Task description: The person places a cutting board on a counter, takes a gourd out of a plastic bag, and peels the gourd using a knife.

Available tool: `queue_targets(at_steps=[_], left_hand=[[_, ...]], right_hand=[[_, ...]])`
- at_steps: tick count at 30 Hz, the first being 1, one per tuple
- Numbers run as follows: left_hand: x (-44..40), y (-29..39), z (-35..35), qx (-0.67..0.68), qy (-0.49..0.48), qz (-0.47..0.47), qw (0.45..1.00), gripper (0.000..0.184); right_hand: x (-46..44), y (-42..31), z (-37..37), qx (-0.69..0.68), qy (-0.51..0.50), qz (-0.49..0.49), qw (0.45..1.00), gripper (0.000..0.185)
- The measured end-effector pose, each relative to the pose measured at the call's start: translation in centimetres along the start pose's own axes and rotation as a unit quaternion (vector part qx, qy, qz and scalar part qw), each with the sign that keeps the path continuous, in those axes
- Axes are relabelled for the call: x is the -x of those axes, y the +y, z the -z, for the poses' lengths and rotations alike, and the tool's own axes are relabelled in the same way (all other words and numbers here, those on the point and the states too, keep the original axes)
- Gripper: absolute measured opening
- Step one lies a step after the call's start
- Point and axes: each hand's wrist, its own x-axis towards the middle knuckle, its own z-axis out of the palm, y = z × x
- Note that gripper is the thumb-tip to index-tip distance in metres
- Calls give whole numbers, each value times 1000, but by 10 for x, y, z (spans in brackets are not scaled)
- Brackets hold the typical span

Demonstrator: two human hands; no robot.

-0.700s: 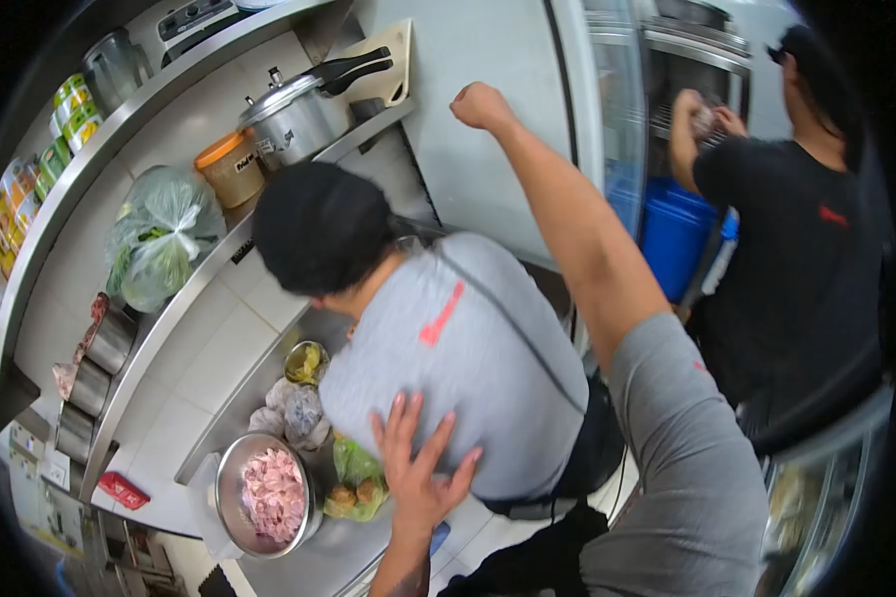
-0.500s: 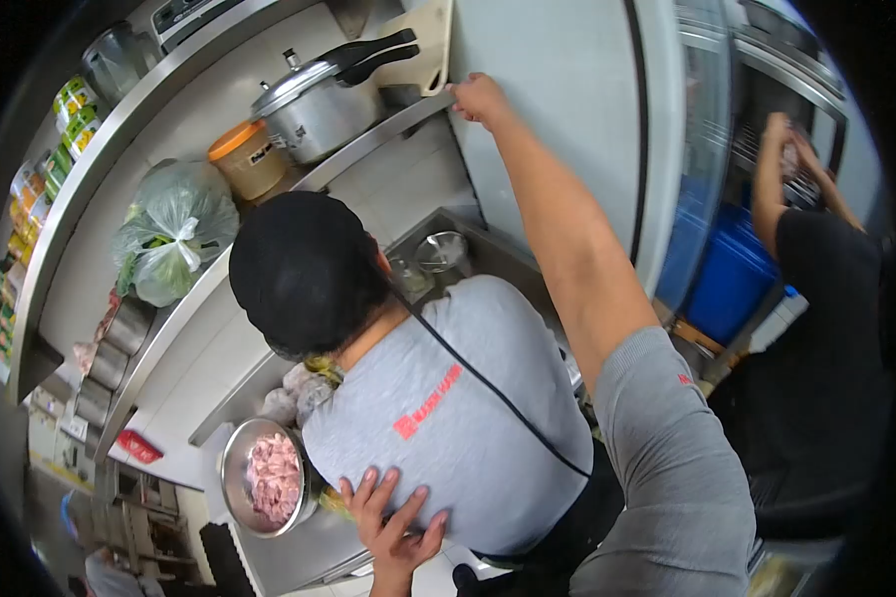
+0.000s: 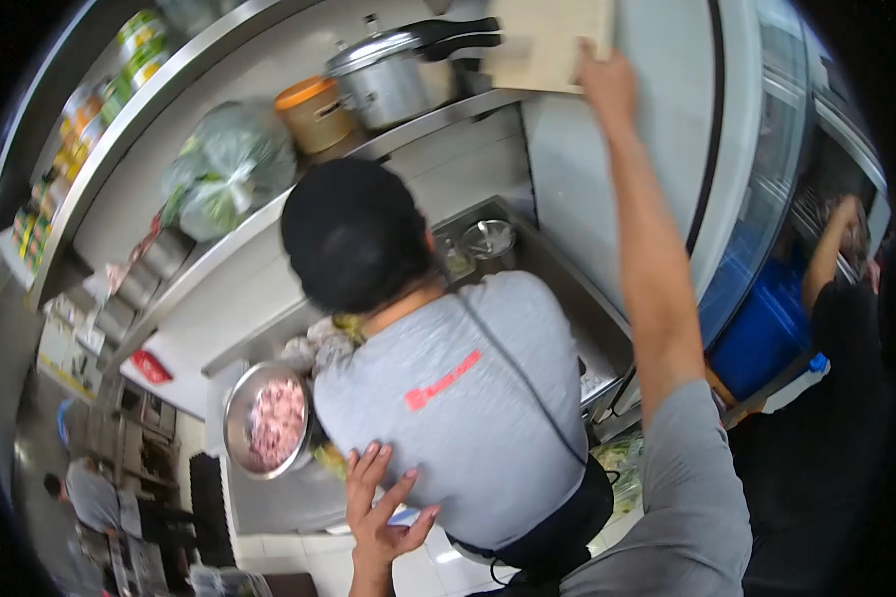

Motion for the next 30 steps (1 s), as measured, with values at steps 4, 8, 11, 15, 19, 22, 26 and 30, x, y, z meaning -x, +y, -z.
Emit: queue_targets(at_steps=[4, 8, 11, 15, 19, 22, 26, 30], left_hand=[[46, 3, 26, 52, 28, 32, 998, 48], [139, 6, 86, 47, 57, 73, 995, 48], [233, 13, 146, 21, 101, 99, 990, 46], [376, 45, 223, 8, 152, 189, 970, 43], [495, 94, 308, -28, 196, 327, 924, 39], [548, 129, 373, -76, 274, 370, 885, 35], [565, 181, 460, -278, 389, 325, 816, 34], [533, 246, 525, -441, 428, 264, 743, 44]], right_hand=[[44, -42, 97, 86, 82, 98, 988, 49], [158, -99, 166, 50, -68, 192, 978, 47], [270, -151, 197, 10, -245, 249, 937, 46], [420, -254, 245, -44, -458, 324, 827, 44], [541, -389, 287, -126, -581, 439, 673, 43], [603, -496, 326, -196, -607, 531, 558, 43], [681, -627, 378, -297, -580, 642, 405, 43], [789, -723, 420, -385, -555, 696, 243, 43]])
